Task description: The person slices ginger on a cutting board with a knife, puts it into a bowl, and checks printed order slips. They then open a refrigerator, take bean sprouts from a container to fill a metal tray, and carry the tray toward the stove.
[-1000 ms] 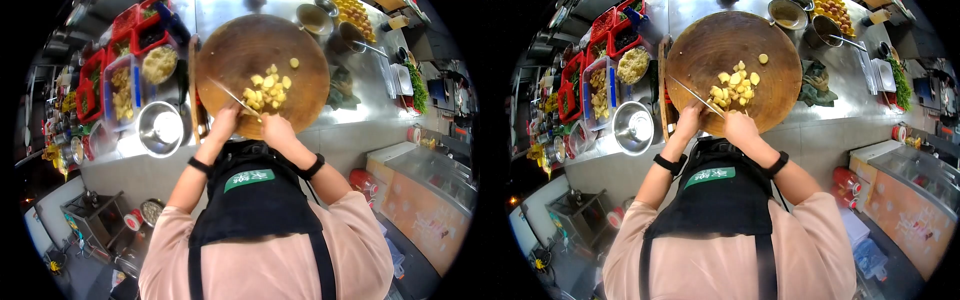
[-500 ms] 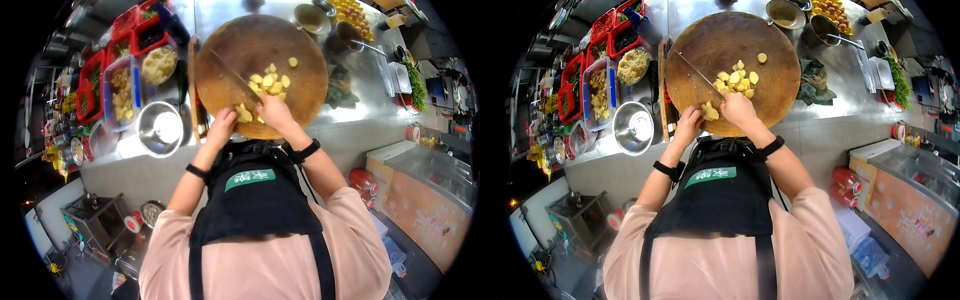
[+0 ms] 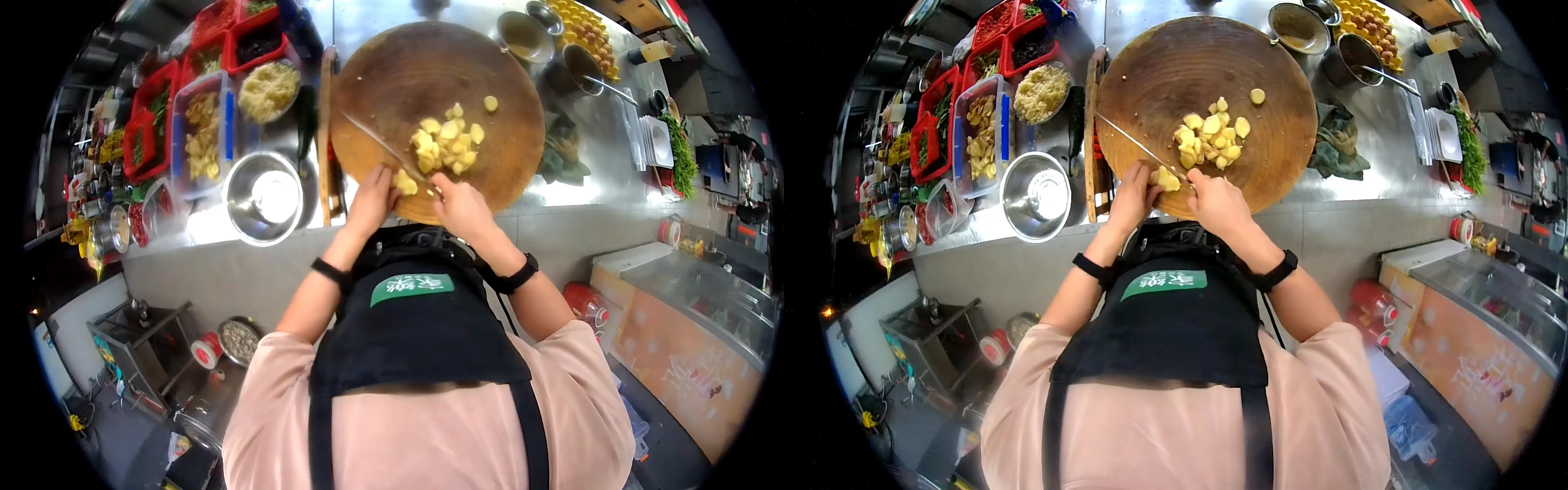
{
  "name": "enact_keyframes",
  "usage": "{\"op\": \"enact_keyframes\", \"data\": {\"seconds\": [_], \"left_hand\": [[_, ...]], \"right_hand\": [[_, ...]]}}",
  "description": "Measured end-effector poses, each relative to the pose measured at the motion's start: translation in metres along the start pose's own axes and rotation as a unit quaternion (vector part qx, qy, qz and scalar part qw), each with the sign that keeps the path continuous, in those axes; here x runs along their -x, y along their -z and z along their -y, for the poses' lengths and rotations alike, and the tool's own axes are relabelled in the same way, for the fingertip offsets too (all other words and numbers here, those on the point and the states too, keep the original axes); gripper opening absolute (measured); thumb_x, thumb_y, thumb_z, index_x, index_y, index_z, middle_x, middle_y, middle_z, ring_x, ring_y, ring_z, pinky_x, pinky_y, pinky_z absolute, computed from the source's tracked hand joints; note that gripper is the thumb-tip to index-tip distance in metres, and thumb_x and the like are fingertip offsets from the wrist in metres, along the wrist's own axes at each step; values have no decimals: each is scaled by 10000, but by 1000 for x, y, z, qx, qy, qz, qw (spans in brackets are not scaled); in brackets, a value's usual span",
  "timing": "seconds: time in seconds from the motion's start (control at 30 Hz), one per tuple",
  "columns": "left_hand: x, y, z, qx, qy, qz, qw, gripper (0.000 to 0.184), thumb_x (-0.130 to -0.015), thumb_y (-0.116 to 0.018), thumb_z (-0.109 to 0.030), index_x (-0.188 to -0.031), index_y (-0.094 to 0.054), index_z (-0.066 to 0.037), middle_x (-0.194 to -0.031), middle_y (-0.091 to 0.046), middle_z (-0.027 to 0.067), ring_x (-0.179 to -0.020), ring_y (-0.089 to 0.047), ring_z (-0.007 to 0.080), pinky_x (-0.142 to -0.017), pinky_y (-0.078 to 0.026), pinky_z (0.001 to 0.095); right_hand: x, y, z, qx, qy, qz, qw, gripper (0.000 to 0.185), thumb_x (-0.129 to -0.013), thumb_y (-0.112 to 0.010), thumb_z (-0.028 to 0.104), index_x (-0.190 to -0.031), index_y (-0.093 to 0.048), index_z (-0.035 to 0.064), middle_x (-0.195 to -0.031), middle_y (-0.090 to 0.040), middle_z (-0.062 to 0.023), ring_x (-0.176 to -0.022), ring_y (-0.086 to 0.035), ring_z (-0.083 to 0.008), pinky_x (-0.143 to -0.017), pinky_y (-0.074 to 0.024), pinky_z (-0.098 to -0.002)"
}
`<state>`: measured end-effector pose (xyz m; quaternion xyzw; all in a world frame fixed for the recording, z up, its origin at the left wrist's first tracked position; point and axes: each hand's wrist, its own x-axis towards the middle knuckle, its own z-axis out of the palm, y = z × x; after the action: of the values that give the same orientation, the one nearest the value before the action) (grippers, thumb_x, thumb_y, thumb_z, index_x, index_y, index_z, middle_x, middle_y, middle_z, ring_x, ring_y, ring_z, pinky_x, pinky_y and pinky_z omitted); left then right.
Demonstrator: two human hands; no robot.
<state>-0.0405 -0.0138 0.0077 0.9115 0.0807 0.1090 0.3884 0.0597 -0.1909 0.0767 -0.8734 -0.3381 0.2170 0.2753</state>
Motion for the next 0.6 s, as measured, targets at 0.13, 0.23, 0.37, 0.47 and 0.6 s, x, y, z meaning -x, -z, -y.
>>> {"op": "enact_keyframes", "data": {"seconds": [0.13, 0.23, 0.37, 0.47, 0.6], "left_hand": [[-12, 17, -1, -39, -79, 71, 994, 400, -766, -675, -50, -1147, -556, -23, -1050, -561, 184, -979, -553, 396, -810, -477, 435], [-12, 20, -1, -81, -8, 58, 995, 350, -790, -696, -76, -1097, -542, -14, -1076, -605, 197, -1005, -569, 409, -794, -476, 461], [1, 5, 0, -74, 122, -47, 989, 283, -862, -656, -167, -1084, -544, -32, -922, -637, 207, -865, -609, 417, -737, -502, 460], [10, -3, 3, -9, 151, 1, 988, 275, -860, -652, -150, -1077, -526, -36, -924, -625, 229, -879, -602, 421, -735, -493, 462], [13, -10, 15, 42, 136, -15, 990, 260, -856, -652, -125, -1057, -513, -36, -917, -620, 229, -874, -599, 423, -729, -481, 467]], "right_hand": [[-3, -4, -5, -27, -61, -21, 998, 224, -828, -575, 130, -1039, -544, 59, -780, -653, -230, -774, -625, -448, -707, -502, -535], [-8, -4, -9, -69, -75, -25, 994, 229, -834, -575, 129, -1049, -557, 50, -790, -650, -235, -785, -619, -456, -711, -497, -529], [-6, -9, -5, -109, -93, -32, 989, 224, -836, -580, 130, -1041, -570, 40, -794, -643, -249, -795, -614, -460, -714, -492, -527], [-2, -21, -11, -125, -65, -33, 989, 206, -839, -579, 132, -1019, -573, 31, -799, -641, -254, -806, -617, -457, -719, -491, -523], [0, -26, -26, -74, -94, -20, 993, 195, -843, -575, 148, -1013, -578, 52, -796, -642, -251, -807, -621, -452, -710, -497, -531]]}}
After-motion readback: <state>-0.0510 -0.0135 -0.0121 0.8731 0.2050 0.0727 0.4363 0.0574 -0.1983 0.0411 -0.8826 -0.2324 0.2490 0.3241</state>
